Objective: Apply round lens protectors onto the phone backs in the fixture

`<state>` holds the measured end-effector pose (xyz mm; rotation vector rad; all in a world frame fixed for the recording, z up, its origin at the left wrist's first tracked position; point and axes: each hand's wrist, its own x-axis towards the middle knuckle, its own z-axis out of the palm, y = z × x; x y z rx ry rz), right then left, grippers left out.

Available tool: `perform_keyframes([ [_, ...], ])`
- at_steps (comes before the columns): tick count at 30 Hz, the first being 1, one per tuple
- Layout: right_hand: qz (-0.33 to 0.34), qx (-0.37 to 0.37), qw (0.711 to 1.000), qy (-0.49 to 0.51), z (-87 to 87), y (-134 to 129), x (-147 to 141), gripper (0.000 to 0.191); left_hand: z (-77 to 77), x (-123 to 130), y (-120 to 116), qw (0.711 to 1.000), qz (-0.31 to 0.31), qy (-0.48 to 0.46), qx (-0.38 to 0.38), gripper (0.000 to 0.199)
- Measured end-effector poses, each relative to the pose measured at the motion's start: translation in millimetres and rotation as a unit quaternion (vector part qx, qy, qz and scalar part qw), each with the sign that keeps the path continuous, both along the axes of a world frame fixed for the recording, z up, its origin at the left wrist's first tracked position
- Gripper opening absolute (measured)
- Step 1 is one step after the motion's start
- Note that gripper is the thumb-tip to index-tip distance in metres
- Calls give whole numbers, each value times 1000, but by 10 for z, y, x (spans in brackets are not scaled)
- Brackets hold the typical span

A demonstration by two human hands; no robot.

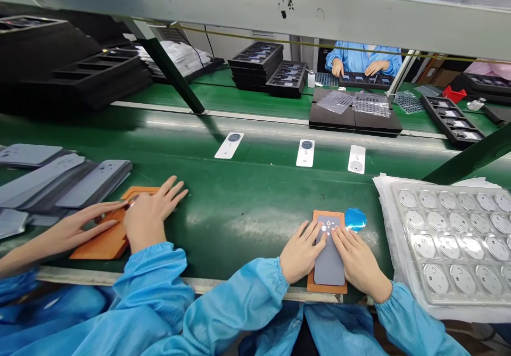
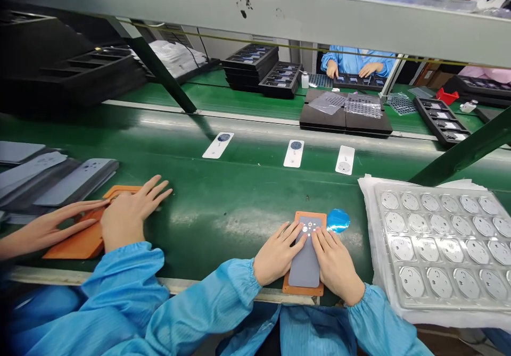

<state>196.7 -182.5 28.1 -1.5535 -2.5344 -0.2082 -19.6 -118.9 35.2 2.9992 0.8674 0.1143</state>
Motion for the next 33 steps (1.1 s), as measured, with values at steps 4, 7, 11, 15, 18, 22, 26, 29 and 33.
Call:
perform_keyframes([
  [4, -5, -13, 1000, -14, 22, -106, -32, 62, -1, -36, -78, 1000, -2, 4, 10, 47],
  [7, -7, -30, 999, -21, 38, -127, -47, 64, 8, -40, -118, 1000, 3, 0, 8, 48],
  [11, -1, -41, 999, -10, 40, -106, -46, 64, 33, -15, -125, 1000, 7, -6, 0, 45],
  [15, 1, -39, 999, 5, 9, -129, -70, 68, 54, 7, -120, 1000, 7, 1, -27, 47],
  [18, -5, -24, 999, 29, -39, -149, -81, 74, 31, -25, -116, 998, 10, -8, -62, 55],
  [22, 2, 19, 993, 116, -74, -123, -40, 57, -29, -113, -42, 988, 17, -68, -141, 61],
  [26, -15, 10, 940, 342, 9, -109, 30, 39, 32, -75, 71, 943, 79, -244, -214, 57],
  [29, -185, -33, 811, 554, 77, -1, 104, 24, 146, 117, 177, 898, 120, -336, -256, 40],
  [33, -268, -111, 605, 742, -12, 353, 261, 49, 184, 464, 402, 925, 140, -242, -257, 42],
])
